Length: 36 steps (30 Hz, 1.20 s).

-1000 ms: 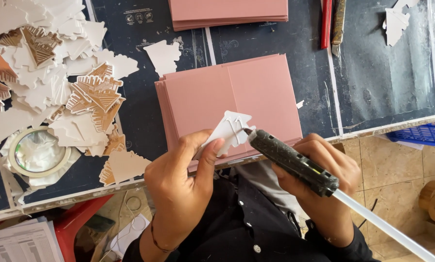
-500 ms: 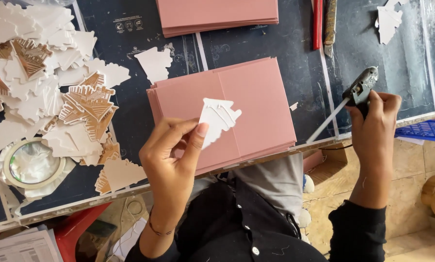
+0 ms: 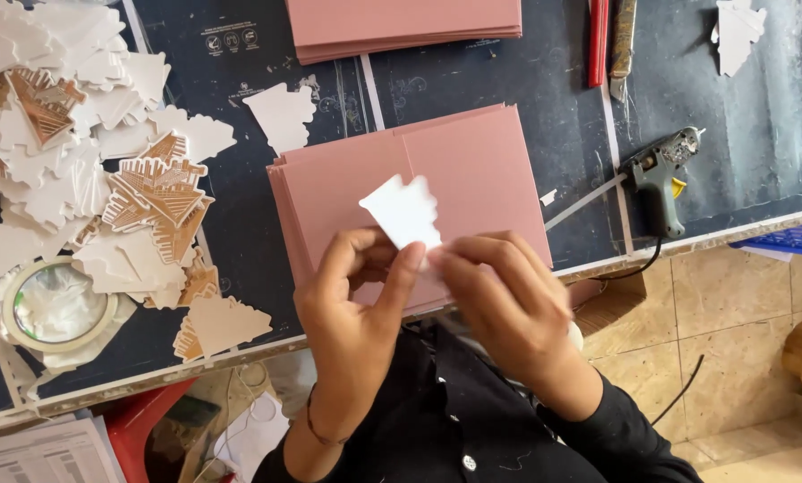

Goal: Applying hot glue to decorative paper cutouts and sticking them onto invitation cards

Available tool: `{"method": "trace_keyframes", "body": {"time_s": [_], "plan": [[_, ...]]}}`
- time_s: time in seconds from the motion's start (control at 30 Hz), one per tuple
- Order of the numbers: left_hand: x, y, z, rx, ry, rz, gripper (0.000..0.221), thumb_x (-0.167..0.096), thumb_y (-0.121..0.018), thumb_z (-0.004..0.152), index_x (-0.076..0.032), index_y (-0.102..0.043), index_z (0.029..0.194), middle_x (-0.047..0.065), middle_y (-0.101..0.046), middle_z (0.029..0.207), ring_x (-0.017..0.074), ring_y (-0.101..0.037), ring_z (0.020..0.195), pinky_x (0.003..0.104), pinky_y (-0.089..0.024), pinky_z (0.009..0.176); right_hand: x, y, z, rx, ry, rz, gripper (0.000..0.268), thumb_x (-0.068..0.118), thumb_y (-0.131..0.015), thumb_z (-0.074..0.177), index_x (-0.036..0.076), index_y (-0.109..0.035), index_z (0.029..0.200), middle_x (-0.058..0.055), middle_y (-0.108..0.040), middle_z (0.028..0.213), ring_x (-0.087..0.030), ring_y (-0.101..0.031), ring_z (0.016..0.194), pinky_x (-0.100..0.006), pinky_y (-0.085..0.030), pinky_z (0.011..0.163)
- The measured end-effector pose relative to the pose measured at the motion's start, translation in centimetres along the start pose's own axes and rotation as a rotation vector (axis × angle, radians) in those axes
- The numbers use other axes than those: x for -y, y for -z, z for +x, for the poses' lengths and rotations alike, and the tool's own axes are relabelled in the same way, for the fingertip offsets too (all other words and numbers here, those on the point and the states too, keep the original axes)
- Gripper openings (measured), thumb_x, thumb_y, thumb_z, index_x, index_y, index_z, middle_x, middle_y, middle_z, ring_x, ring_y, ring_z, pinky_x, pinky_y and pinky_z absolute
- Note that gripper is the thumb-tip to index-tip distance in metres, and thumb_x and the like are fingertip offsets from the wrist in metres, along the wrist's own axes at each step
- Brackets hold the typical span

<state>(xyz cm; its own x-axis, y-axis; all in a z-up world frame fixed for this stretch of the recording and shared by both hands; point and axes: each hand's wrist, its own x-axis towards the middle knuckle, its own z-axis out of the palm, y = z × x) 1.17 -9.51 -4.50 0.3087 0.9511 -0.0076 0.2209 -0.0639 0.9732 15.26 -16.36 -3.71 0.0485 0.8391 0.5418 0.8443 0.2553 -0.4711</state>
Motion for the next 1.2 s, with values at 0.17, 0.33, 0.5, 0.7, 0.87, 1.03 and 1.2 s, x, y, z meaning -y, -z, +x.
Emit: {"method": "trace_keyframes", "body": {"time_s": [0.17,0.33,0.5,0.7,0.87,1.03,1.2], "plan": [[0.6,1.6,0.0,-0.049,-0.232,0.289,0.024,-0.03,-0.076,0.101,-0.006,-0.077,0.104,0.007,-0.07,0.096,0.0178,-0.07,0.085,0.029,-0.059,0.077,-1.7,1.2,-1.0,-0.127,-0.549,0.198,0.013,-0.005,-0.082,0.1,-0.004,-0.076,0.111,-0.014,-0.079,0.089,-0.019,-0.078,0.078,-0.025,-0.064,0.071],[2.0,1.7,0.4,-0.01,-0.199,0.324,0.013,-0.025,-0.079,0.101,-0.013,-0.082,0.1,0.006,-0.05,0.107,0.0204,-0.059,0.102,0.034,-0.057,0.091,-2.4,0.9,-0.6,-0.123,-0.996,0.648,0.015,-0.004,-0.08,0.095,-0.005,-0.075,0.109,-0.017,-0.079,0.084,-0.021,-0.08,0.073,-0.027,-0.07,0.074],[2.6,1.5,0.1,-0.021,-0.152,0.346,0.015,-0.026,-0.085,0.097,-0.012,-0.081,0.093,0.004,-0.054,0.112,0.0218,-0.054,0.103,0.035,-0.053,0.089,-2.9,0.2,-1.2,-0.047,-1.007,0.444,0.011,-0.001,-0.087,0.092,0.0,-0.08,0.1,-0.008,-0.082,0.093,-0.012,-0.079,0.08,-0.02,-0.068,0.08],[2.5,1.1,0.2,-0.091,-0.193,0.482,0.029,-0.033,-0.089,0.095,-0.009,-0.073,0.103,0.01,-0.051,0.114,0.0301,-0.052,0.113,0.043,-0.049,0.096,-2.7,0.4,-0.3,-0.002,-0.987,0.53,0.007,-0.001,-0.084,0.093,0.0,-0.078,0.097,-0.012,-0.083,0.092,-0.016,-0.082,0.075,-0.019,-0.066,0.074],[2.0,1.0,-0.1,-0.047,-0.144,0.423,0.016,-0.031,-0.085,0.096,-0.017,-0.083,0.092,0.004,-0.05,0.111,0.0235,-0.047,0.102,0.035,-0.05,0.093,-2.8,0.4,-0.4,-0.043,-1.051,0.575,0.008,-0.001,-0.084,0.092,-0.001,-0.077,0.095,-0.013,-0.083,0.093,-0.017,-0.08,0.072,-0.021,-0.067,0.074],[2.2,0.6,0.0,-0.062,-0.152,0.425,0.02,-0.031,-0.088,0.094,-0.015,-0.08,0.086,0.004,-0.05,0.109,0.0241,-0.046,0.1,0.038,-0.048,0.094,-2.6,0.2,-0.3,-0.031,-0.899,0.391,0.009,-0.003,-0.087,0.092,-0.002,-0.079,0.096,-0.012,-0.082,0.095,-0.011,-0.075,0.082,-0.02,-0.065,0.076],[2.7,0.6,0.1,-0.073,-0.16,0.465,0.02,-0.032,-0.088,0.094,-0.016,-0.08,0.085,0.004,-0.05,0.109,0.0242,-0.047,0.099,0.04,-0.043,0.099,-2.9,0.0,-0.4,0.016,-0.785,0.265,0.01,0.001,-0.09,0.093,0.001,-0.08,0.094,-0.007,-0.081,0.093,-0.009,-0.071,0.086,-0.02,-0.057,0.077]]}}
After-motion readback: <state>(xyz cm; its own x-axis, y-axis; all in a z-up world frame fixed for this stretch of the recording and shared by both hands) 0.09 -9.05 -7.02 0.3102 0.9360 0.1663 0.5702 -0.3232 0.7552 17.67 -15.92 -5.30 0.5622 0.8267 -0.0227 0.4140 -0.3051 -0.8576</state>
